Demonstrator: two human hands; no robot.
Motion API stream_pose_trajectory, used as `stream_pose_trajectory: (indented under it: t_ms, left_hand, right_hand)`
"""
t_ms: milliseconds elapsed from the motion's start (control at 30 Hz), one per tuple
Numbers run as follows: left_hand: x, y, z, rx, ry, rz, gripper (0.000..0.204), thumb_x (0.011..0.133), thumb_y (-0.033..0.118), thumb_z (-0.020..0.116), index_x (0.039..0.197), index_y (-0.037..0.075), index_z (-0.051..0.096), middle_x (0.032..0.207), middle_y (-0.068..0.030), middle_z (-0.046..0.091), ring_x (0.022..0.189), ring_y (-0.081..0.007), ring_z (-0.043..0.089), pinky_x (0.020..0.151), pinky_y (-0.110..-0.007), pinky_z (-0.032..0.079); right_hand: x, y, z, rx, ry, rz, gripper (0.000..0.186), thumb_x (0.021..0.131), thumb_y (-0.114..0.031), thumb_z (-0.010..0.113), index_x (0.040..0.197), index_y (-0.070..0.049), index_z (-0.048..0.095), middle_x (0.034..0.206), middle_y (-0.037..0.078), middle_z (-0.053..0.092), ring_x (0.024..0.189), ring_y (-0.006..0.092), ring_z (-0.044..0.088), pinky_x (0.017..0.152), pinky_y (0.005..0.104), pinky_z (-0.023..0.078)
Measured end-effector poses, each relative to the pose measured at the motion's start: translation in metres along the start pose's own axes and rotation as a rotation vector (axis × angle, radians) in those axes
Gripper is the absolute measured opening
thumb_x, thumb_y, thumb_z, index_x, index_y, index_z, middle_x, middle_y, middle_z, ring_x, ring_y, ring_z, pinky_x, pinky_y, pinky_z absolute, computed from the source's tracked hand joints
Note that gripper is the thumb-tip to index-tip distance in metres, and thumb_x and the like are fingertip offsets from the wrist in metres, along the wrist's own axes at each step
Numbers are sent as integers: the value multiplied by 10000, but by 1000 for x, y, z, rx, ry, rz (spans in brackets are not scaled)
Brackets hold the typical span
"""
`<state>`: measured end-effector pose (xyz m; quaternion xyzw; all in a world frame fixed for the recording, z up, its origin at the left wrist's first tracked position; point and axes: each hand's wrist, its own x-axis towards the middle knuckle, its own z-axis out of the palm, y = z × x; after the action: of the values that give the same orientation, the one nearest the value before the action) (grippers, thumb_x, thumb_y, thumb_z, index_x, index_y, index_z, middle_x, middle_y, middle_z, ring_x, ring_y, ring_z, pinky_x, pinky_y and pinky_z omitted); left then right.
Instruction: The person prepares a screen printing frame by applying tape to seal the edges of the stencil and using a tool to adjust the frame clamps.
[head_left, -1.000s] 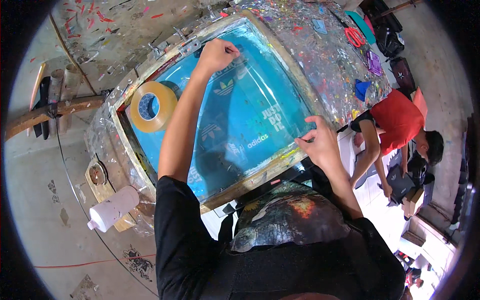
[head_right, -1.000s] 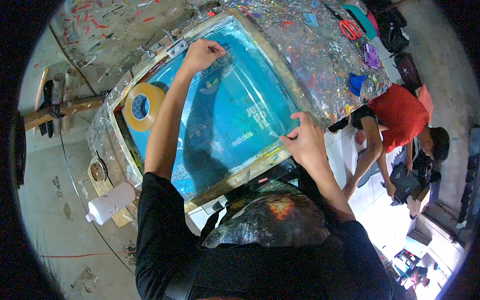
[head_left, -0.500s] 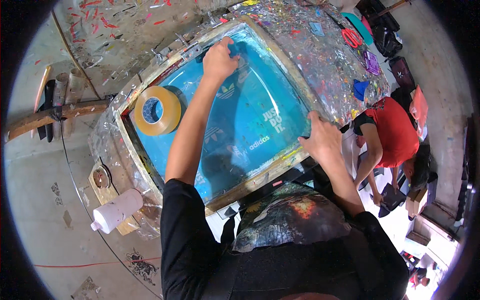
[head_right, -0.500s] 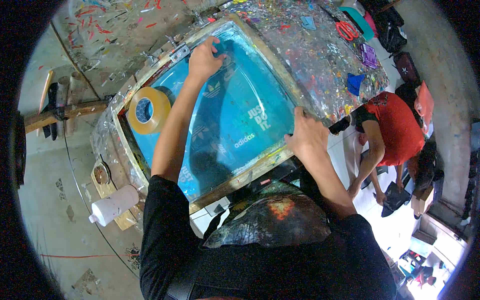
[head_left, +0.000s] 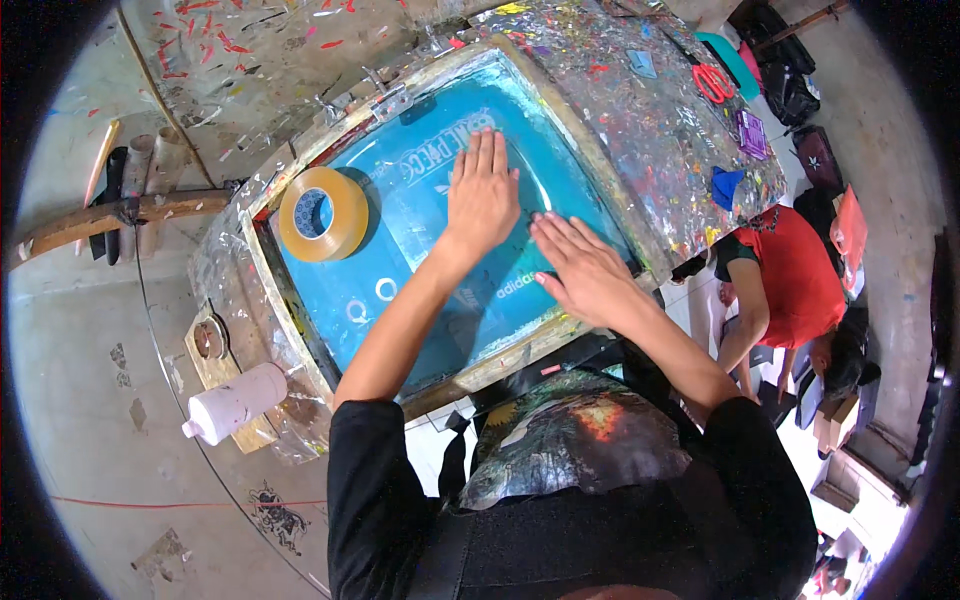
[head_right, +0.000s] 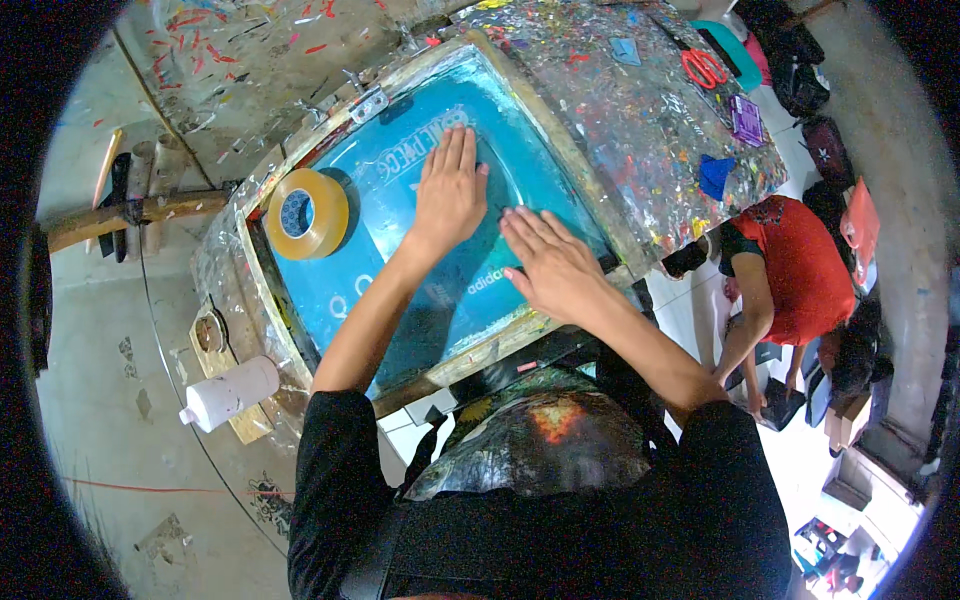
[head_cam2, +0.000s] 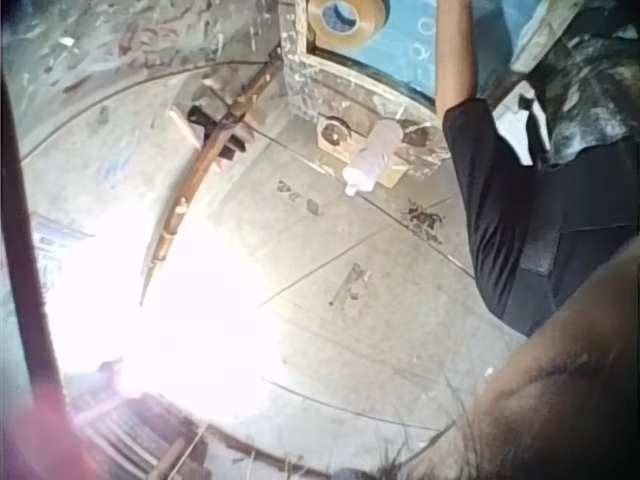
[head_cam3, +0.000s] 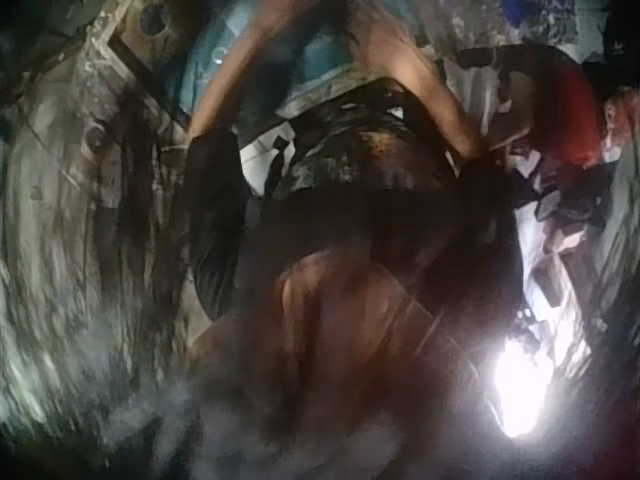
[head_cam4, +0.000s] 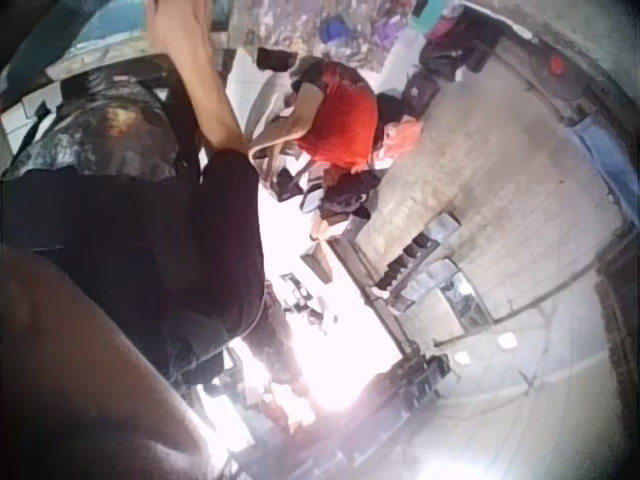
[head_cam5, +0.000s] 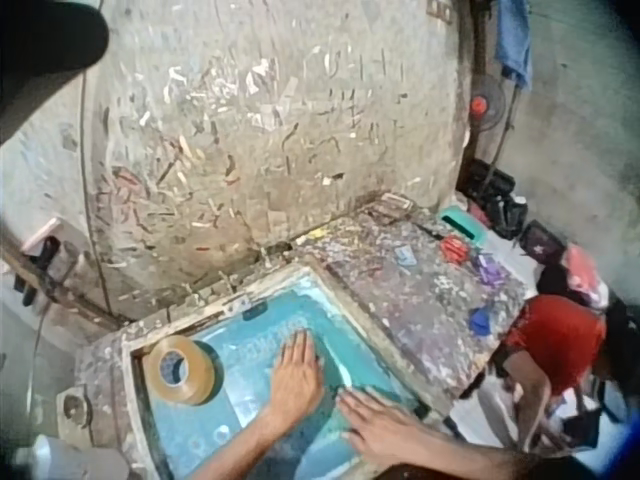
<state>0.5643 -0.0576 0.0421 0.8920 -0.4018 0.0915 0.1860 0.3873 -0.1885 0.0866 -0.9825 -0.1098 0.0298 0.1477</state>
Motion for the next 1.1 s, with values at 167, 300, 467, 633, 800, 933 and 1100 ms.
stream_pose_trajectory:
  t_ms: [167, 300, 467, 633, 800, 933, 1100]
  left_hand:
    - [-8, -2, 11, 0, -63, -13, 626, 1046, 321, 407, 1478, -131, 381, 1581, -291, 348, 1502, -416, 291, 1229, -575, 175]
    - [1, -2, 20, 46, -48, -44, 659, 1042, 352, 409, 1483, -136, 369, 1601, -283, 317, 1515, -408, 266, 1231, -580, 157]
    - [21, -1, 32, 28, -38, -120, 705, 1042, 399, 380, 1495, -140, 345, 1612, -283, 295, 1524, -406, 242, 1240, -576, 121]
    - [35, -3, 44, 97, -83, -196, 750, 1038, 437, 336, 1522, -135, 298, 1638, -272, 244, 1547, -390, 185, 1249, -565, 78]
    - [55, -6, 55, 110, -34, -277, 775, 1039, 473, 316, 1531, -125, 287, 1644, -269, 233, 1552, -381, 178, 1241, -588, 69]
    - [66, -5, 61, 128, -22, -335, 786, 1038, 483, 297, 1545, -116, 261, 1659, -252, 206, 1562, -365, 150, 1237, -603, 40]
    - [68, -7, 42, 66, 3, -369, 763, 1026, 450, 338, 1521, -130, 309, 1632, -256, 280, 1548, -360, 208, 1246, -584, 75]
  right_hand:
    - [-8, 9, 1, -9, -55, 211, 678, 1060, -453, 380, 1530, 36, 374, 1623, 157, 352, 1520, 275, 295, 1265, 442, 153]
    - [-12, 8, -8, -52, -70, 293, 701, 1066, -478, 346, 1519, 57, 380, 1603, 173, 381, 1512, 284, 309, 1266, 436, 143]
    - [-26, -9, -21, 23, -150, 178, 711, 1067, -481, 348, 1483, 91, 419, 1577, 204, 411, 1496, 304, 337, 1250, 440, 197]
    - [-47, -13, -27, 46, -122, 182, 648, 1050, -475, 423, 1227, 111, 635, 1347, 305, 583, 1274, 364, 568, 1119, 446, 400]
    - [-45, -15, -47, 71, -184, 196, 641, 1029, -464, 479, 775, 62, 745, 872, 291, 716, 805, 400, 707, 830, 485, 543]
    - [-41, -19, -54, 42, -245, 162, 590, 1012, -447, 520, 733, 33, 721, 754, 213, 705, 734, 381, 691, 827, 470, 530]
    - [-15, -13, -69, 58, -472, 64, 558, 995, -472, 534, 741, -14, 728, 701, 213, 676, 733, 392, 689, 741, 523, 528]
